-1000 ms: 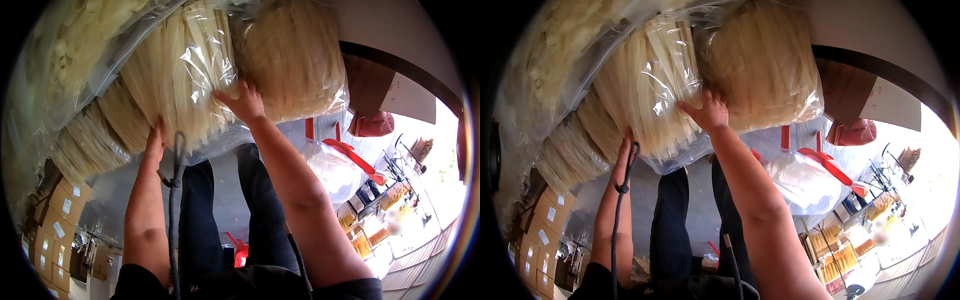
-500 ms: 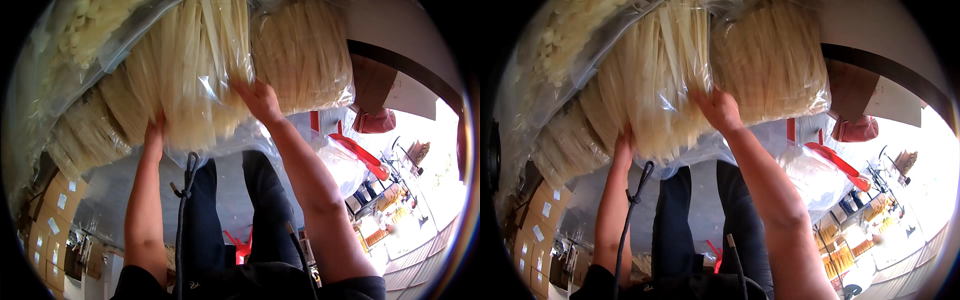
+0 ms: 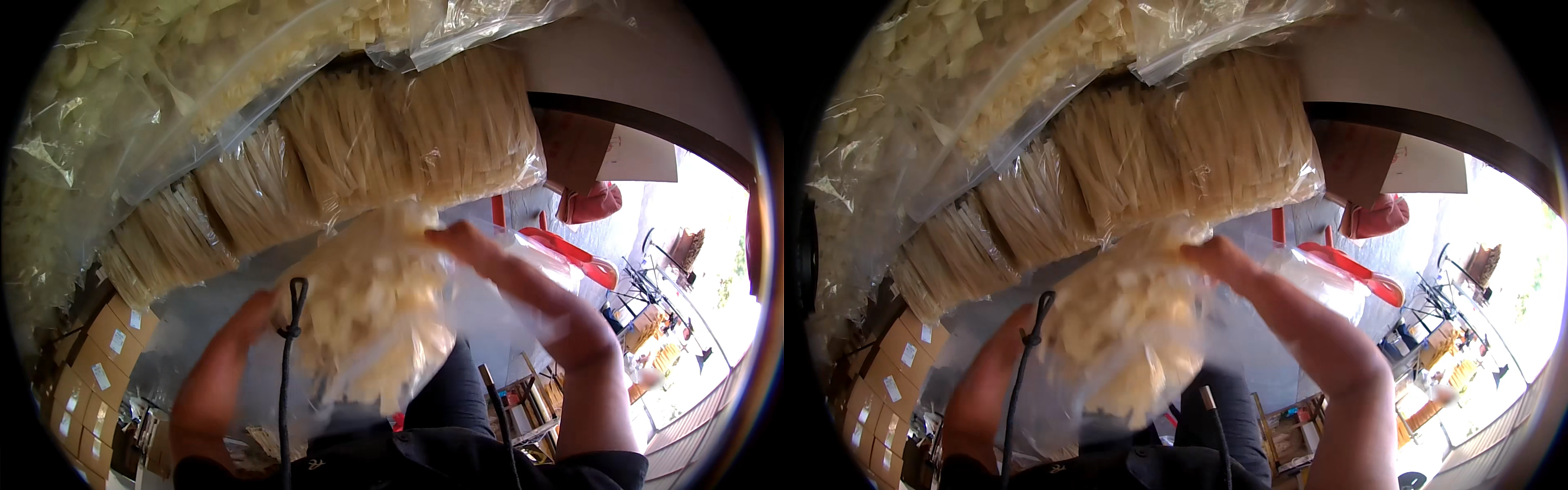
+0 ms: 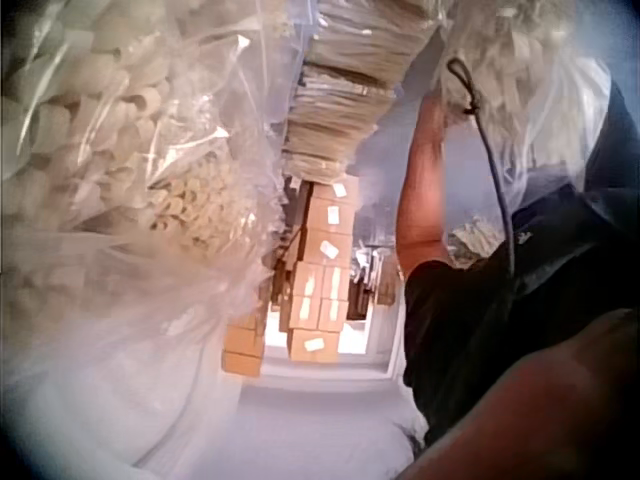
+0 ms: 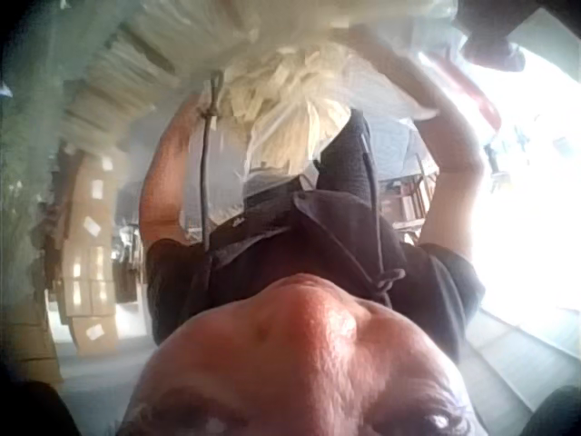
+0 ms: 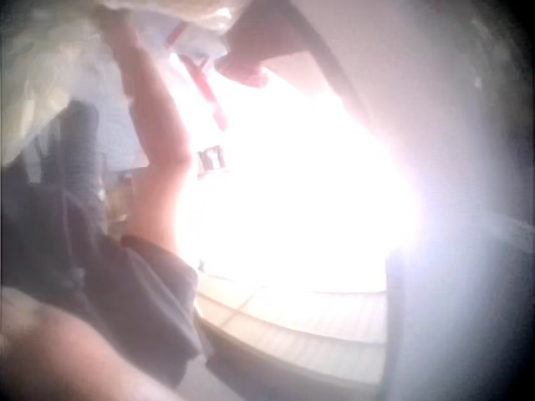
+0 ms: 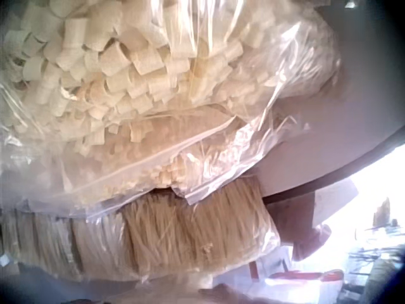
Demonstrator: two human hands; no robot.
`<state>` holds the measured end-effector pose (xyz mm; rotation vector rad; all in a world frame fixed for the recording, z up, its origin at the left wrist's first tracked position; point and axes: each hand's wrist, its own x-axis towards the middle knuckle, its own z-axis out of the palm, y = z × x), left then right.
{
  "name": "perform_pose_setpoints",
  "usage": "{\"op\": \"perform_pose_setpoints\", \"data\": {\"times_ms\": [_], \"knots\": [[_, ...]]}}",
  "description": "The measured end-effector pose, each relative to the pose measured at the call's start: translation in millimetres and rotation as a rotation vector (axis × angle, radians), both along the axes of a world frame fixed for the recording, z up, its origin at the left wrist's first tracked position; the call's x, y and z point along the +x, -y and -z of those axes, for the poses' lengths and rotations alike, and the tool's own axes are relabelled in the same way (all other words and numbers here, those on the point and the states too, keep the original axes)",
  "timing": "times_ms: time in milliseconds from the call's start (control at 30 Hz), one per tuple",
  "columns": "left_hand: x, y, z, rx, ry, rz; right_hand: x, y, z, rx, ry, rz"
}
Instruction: The person picks up plastic bags containing dried noodles by hand from the floor and places them onto a shelf. The person walks across the room to retrieve more bags and stacks them on top of other bags on the shelf.
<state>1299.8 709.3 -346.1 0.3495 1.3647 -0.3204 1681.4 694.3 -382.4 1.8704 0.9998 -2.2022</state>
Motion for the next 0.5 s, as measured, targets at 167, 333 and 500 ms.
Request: {"op": "perform_pose_setpoints", "data": {"times_ms": [167, 333, 500], "knots": [[55.9, -126.1, 48.1, -0.082, 0.048, -0.403, 12.2, -120.6, 66.9, -0.338, -0.002, 0.461], [50.3, -120.1, 164.5, 0.332, -0.209, -0.081, -32.3, -126.9, 130.4, 0.064, 0.173, 0.618], [43.6, -89.5, 189.9, 0.378, -0.065, -0.234, -67.5, -69.2, 122.8, 0.816, 0.632, 0.334]]}}
